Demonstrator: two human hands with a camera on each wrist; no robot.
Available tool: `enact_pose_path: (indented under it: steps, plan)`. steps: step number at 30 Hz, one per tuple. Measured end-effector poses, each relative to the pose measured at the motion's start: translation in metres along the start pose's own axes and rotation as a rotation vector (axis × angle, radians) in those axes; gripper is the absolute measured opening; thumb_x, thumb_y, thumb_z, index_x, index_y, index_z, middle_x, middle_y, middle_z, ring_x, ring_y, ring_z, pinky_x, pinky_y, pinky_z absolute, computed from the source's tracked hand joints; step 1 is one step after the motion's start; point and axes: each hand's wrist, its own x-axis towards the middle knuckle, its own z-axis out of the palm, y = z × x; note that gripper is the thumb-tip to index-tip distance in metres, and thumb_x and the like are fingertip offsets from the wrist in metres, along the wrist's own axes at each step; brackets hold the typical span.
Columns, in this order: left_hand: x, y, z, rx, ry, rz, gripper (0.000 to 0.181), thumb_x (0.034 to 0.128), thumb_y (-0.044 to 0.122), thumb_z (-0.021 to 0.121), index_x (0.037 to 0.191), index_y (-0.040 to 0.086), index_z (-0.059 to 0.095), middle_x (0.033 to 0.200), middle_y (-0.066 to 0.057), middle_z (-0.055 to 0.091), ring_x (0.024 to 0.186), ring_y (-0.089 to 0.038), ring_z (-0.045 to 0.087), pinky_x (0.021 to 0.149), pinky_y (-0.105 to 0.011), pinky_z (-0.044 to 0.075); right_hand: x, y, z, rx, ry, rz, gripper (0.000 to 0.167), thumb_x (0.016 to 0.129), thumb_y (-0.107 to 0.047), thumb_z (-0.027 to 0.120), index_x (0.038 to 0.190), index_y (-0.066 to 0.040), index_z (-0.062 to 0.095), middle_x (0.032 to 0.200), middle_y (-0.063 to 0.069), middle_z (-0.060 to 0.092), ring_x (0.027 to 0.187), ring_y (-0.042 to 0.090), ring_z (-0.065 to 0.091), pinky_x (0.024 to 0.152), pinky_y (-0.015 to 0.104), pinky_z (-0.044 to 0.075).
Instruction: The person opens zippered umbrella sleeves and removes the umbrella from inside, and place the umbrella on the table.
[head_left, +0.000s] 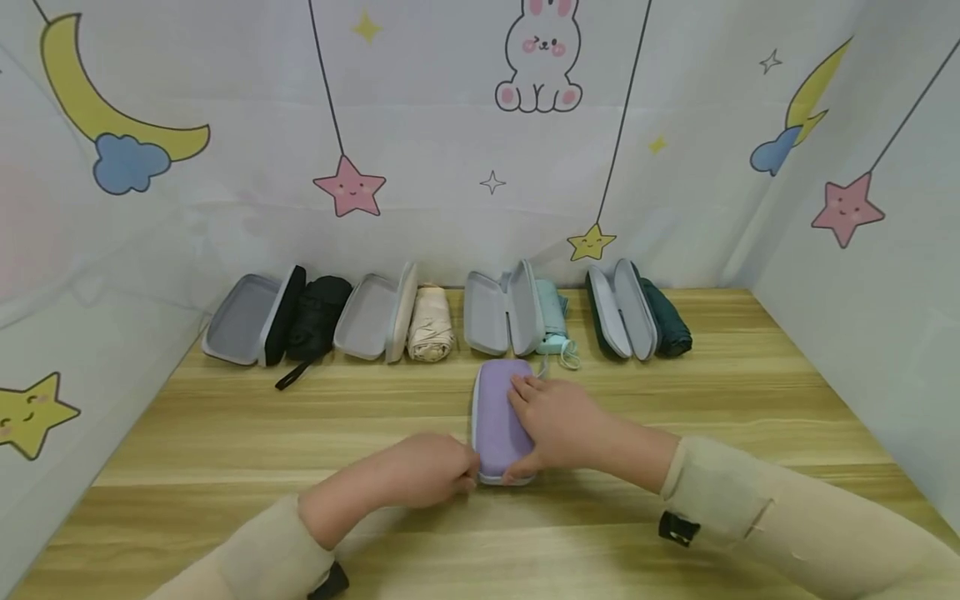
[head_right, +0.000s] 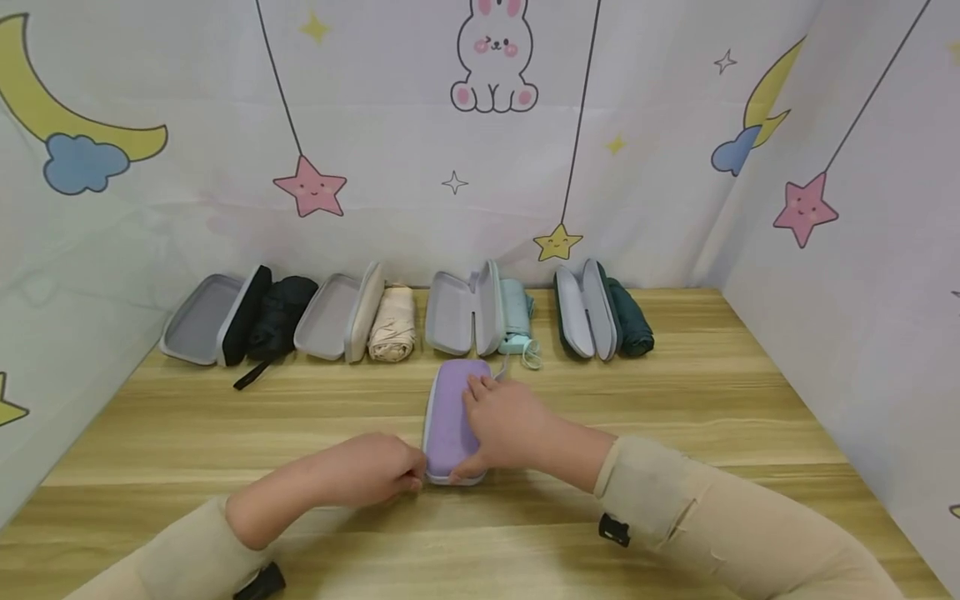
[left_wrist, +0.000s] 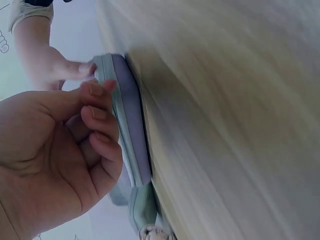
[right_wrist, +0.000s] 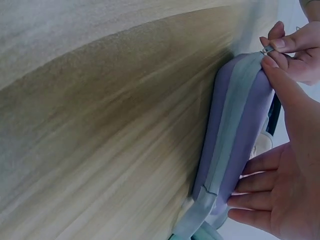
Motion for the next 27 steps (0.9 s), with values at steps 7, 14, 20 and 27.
enact_pose_path:
  steps: [7, 14, 20, 27]
  plan:
    - [0.003, 0.013, 0.0, 0.0, 0.005, 0.008, 0.018, 0.0945, 0.018, 0.065, 0.077, 0.017, 0.061, 0.059, 0.013, 0.049, 0.055, -0.004, 0.047, 0.057, -0.024, 0.043, 0.0, -0.004, 0.002, -0.056, 0.06, -0.021, 0.114, 0.069, -0.087, 0.052, 0.134, 0.007, 0.053, 0.139, 0.025, 0.049, 0.128, 0.035, 0.048, 0.102, 0.04, 0.041]
    - [0.012, 0.001, -0.013, -0.114, 0.001, -0.025, 0.016, 0.0938, 0.02, 0.065, 0.079, 0.016, 0.07, 0.062, 0.013, 0.055, 0.057, -0.003, 0.048, 0.059, -0.025, 0.044, -0.007, -0.005, 0.003, -0.087, 0.107, -0.146, 0.1, 0.078, -0.081, 0.052, 0.139, -0.002, 0.052, 0.142, 0.016, 0.049, 0.128, 0.031, 0.048, 0.1, 0.044, 0.042]
    - [0.034, -0.024, -0.03, -0.095, 0.151, -0.218, 0.011, 0.0956, 0.018, 0.055, 0.086, 0.017, 0.062, 0.068, 0.005, 0.054, 0.059, -0.012, 0.048, 0.054, -0.031, 0.04, -0.011, -0.012, 0.005, -0.157, 0.286, -0.481, 0.064, 0.086, -0.057, 0.065, 0.132, -0.012, 0.06, 0.133, 0.006, 0.056, 0.122, 0.023, 0.051, 0.101, 0.039, 0.041]
    - [0.073, -0.042, -0.027, 0.027, 0.316, -0.25, 0.022, 0.1027, 0.022, 0.048, 0.116, 0.009, 0.06, 0.106, -0.009, 0.056, 0.09, -0.021, 0.056, 0.074, -0.035, 0.047, -0.008, -0.027, 0.013, -0.308, 0.437, -0.696, 0.02, 0.094, -0.029, 0.062, 0.111, -0.024, 0.072, 0.122, 0.002, 0.061, 0.112, 0.019, 0.054, 0.095, 0.033, 0.043]
